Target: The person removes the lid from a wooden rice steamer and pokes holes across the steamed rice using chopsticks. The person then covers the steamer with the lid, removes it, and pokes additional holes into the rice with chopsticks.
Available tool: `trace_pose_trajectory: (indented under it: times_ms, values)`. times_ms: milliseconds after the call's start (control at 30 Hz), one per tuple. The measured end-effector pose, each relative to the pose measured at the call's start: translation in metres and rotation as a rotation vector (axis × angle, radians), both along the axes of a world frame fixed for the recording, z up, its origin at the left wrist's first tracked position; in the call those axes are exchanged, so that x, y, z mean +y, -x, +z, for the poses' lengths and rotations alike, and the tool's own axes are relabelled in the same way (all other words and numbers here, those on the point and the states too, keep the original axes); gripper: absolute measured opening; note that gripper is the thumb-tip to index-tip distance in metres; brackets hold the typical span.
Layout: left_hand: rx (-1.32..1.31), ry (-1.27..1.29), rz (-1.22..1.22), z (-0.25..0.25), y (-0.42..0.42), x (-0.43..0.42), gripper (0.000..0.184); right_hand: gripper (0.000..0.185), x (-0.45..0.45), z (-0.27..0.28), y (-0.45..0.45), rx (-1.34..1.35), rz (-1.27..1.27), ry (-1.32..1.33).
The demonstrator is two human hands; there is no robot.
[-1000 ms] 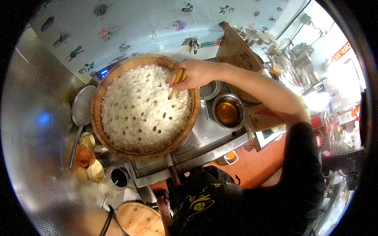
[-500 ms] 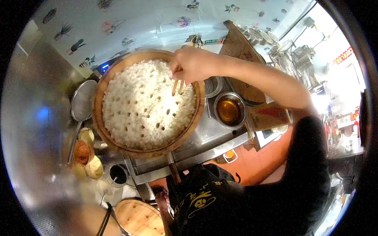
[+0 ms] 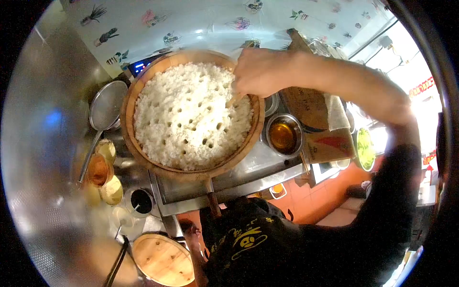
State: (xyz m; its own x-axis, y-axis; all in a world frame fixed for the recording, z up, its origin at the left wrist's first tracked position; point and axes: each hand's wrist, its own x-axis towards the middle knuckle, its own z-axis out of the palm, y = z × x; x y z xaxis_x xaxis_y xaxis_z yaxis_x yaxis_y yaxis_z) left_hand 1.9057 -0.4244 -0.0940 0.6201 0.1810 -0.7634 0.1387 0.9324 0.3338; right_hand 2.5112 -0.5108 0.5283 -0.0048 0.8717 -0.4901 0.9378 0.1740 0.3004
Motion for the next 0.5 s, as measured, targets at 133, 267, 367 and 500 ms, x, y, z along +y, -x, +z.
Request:
trace_pose_trajectory:
  times_ms: [133,267,367,500]
  values:
    - [-0.126,0.192,0.062,-0.042,-0.008,0.001,0.026,0.012,-0.002,-0.027,-0.027,0.169,-0.341,-0.148]
    - [-0.599,0.74,0.141,-0.079,-0.001,-0.002,0.021,0.02,0.005,-0.002,0.0,0.152,-0.231,-0.006]
    - [-0.319,0.228,0.033,-0.075,0.004,-0.006,0.02,0.021,0.002,-0.005,-0.003,0.04,-0.147,0.053]
    - [-0.888,0.952,-0.03,-0.083,-0.006,0.012,0.022,0.014,0.008,-0.016,-0.015,0.163,-0.449,-0.072]
